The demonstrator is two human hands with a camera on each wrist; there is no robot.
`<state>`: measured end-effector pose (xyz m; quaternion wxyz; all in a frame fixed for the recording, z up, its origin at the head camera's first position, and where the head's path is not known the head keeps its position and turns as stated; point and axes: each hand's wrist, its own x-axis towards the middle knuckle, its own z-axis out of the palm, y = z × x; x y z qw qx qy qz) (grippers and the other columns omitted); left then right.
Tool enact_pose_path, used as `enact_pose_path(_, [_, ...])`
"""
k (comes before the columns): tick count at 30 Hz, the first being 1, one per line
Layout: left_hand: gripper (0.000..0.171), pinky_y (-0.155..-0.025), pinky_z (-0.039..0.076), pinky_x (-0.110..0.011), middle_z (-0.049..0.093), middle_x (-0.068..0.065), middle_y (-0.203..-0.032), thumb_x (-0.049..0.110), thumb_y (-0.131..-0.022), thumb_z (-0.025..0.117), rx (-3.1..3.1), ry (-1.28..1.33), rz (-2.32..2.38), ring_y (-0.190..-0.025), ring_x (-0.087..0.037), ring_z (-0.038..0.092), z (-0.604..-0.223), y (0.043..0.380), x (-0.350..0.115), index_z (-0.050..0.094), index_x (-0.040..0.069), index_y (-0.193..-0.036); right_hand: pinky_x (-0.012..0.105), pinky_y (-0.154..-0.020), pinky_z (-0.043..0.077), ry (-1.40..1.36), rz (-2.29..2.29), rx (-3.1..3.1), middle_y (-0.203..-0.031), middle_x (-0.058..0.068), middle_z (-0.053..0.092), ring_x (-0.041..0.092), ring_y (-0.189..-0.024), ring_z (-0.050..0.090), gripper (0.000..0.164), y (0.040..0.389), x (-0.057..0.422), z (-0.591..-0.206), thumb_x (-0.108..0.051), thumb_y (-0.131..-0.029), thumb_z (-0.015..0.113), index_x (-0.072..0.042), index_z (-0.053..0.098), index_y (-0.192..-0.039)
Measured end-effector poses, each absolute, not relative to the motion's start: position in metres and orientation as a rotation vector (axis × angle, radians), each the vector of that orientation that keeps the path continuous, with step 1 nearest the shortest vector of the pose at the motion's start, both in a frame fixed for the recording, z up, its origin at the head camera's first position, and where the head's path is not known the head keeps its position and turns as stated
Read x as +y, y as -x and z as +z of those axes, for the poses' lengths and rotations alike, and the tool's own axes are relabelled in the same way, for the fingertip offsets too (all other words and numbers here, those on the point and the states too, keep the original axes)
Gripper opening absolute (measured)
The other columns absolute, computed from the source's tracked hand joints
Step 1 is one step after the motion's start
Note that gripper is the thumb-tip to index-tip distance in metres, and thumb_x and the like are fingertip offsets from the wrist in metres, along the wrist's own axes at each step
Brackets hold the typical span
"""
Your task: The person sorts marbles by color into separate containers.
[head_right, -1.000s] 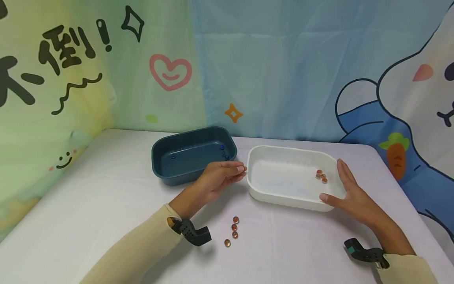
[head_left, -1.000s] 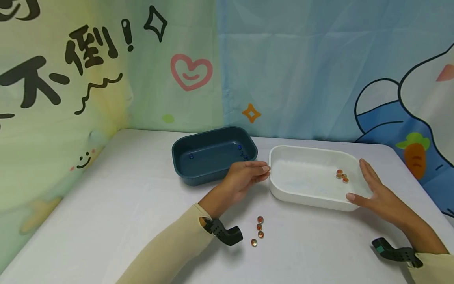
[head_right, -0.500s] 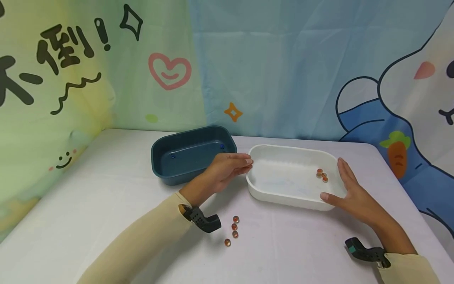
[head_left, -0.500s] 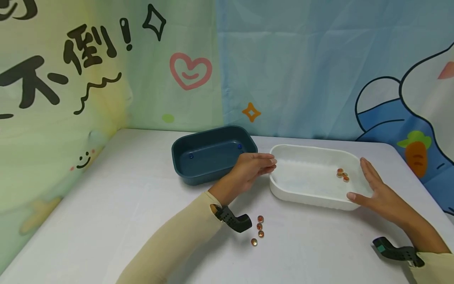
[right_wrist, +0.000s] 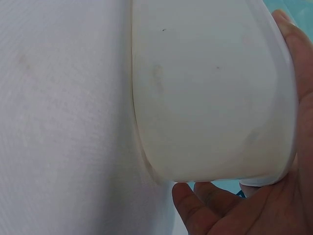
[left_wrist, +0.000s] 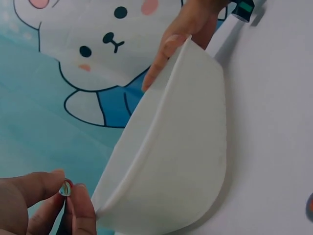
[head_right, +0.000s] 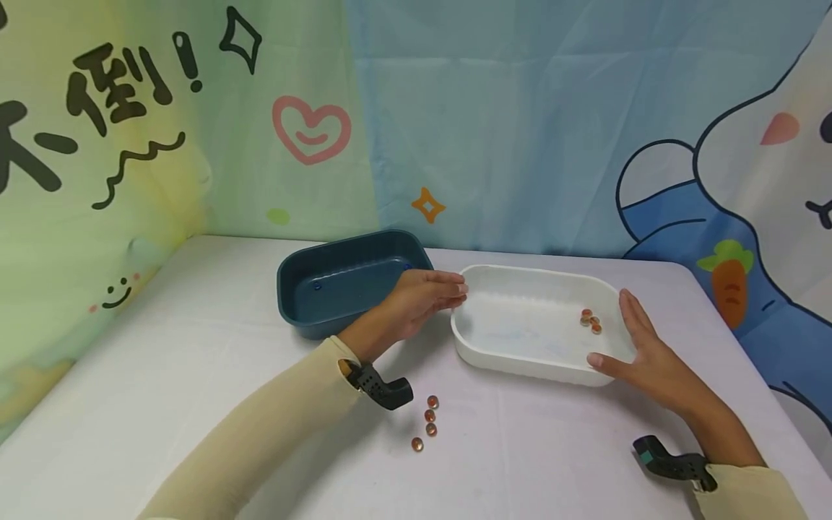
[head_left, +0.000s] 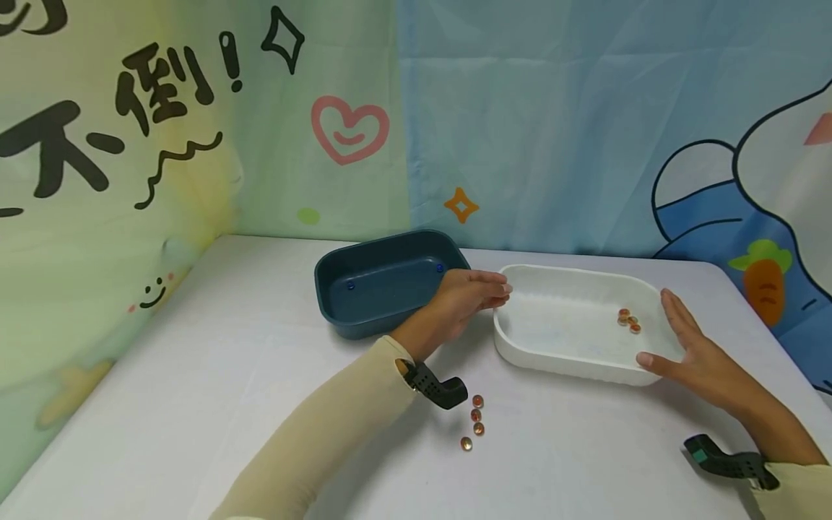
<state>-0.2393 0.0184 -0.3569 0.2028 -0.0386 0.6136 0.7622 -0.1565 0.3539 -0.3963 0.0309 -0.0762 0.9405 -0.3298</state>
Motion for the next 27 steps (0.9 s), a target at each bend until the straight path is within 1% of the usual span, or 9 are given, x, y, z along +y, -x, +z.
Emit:
enact_pose_path(3, [0.02,-0.088,0.052,-0.033,0.071,-0.007,-0.092,-0.001,-0.087,0.071,1.74,0.086,2.107,-0.086,-0.017,0.069,-0.355,0.243,0.02,0.07,-0.004,-0.107,0.082,-0.075,0.018,0.229,-1.019,2.896,-0.158,0.01,-0.024,0.058,-0.136,-0.011,0.107,0.156,0.355,-0.397,-0.037,-0.088,0.068,-0.026,-0.017,-0.153])
enact_pose_path(7, [0.024,-0.088,0.052,-0.034,0.072,-0.005,-0.09,0.002,-0.086,0.073,1.821,0.061,2.06,-0.085,-0.017,0.069,-0.353,0.246,0.023,0.069,-0.005,-0.109,0.083,-0.075,0.017,0.235,-1.037,2.887,-0.158,0.009,-0.024,0.058,-0.136,-0.012,0.107,0.156,0.355,-0.397,-0.036,-0.088,0.069,-0.027,-0.016,-0.153])
enact_pose_path(10, [0.027,-0.089,0.051,-0.035,0.072,-0.004,-0.09,0.003,-0.086,0.074,1.898,0.032,2.006,-0.087,-0.017,0.07,-0.352,0.247,0.024,0.069,-0.004,-0.111,0.083,-0.074,0.018,0.245,-1.034,2.894,-0.158,0.01,-0.023,0.058,-0.136,-0.01,0.108,0.157,0.354,-0.396,-0.036,-0.087,0.069,-0.026,-0.016,-0.153])
enact_pose_path(17, [0.02,-0.089,0.052,-0.033,0.072,-0.003,-0.093,0.006,-0.088,0.072,2.015,-0.004,1.912,-0.089,-0.017,0.07,-0.345,0.244,0.025,0.07,-0.001,-0.107,0.082,-0.075,0.019,0.25,-1.012,2.909,-0.158,0.011,-0.022,0.059,-0.136,-0.008,0.108,0.157,0.352,-0.393,-0.035,-0.088,0.069,-0.023,-0.015,-0.153])
enact_pose_path(21, [0.022,-0.088,0.052,-0.031,0.072,-0.003,-0.093,0.007,-0.089,0.071,2.031,0.007,1.89,-0.088,-0.016,0.07,-0.345,0.244,0.025,0.07,-0.001,-0.109,0.082,-0.075,0.019,0.242,-1.018,2.9,-0.158,0.01,-0.023,0.059,-0.136,-0.009,0.108,0.157,0.353,-0.394,-0.036,-0.087,0.069,-0.025,-0.016,-0.153])
enact_pose_path(24, [0.02,-0.087,0.052,-0.031,0.072,-0.004,-0.092,0.007,-0.09,0.07,2.026,-0.005,1.89,-0.087,-0.017,0.071,-0.345,0.243,0.024,0.07,-0.001,-0.107,0.083,-0.074,0.018,0.238,-1.031,2.892,-0.158,0.009,-0.023,0.059,-0.136,-0.01,0.108,0.157,0.354,-0.396,-0.036,-0.087,0.069,-0.026,-0.016,-0.153])
enact_pose_path(27, [0.017,-0.086,0.052,-0.031,0.072,-0.006,-0.094,0.007,-0.091,0.069,2.02,-0.028,1.895,-0.088,-0.018,0.071,-0.344,0.242,0.022,0.071,-0.001,-0.105,0.083,-0.074,0.019,0.237,-1.033,2.892,-0.158,0.009,-0.023,0.059,-0.136,-0.01,0.108,0.158,0.355,-0.396,-0.037,-0.087,0.069,-0.026,-0.016,-0.153])
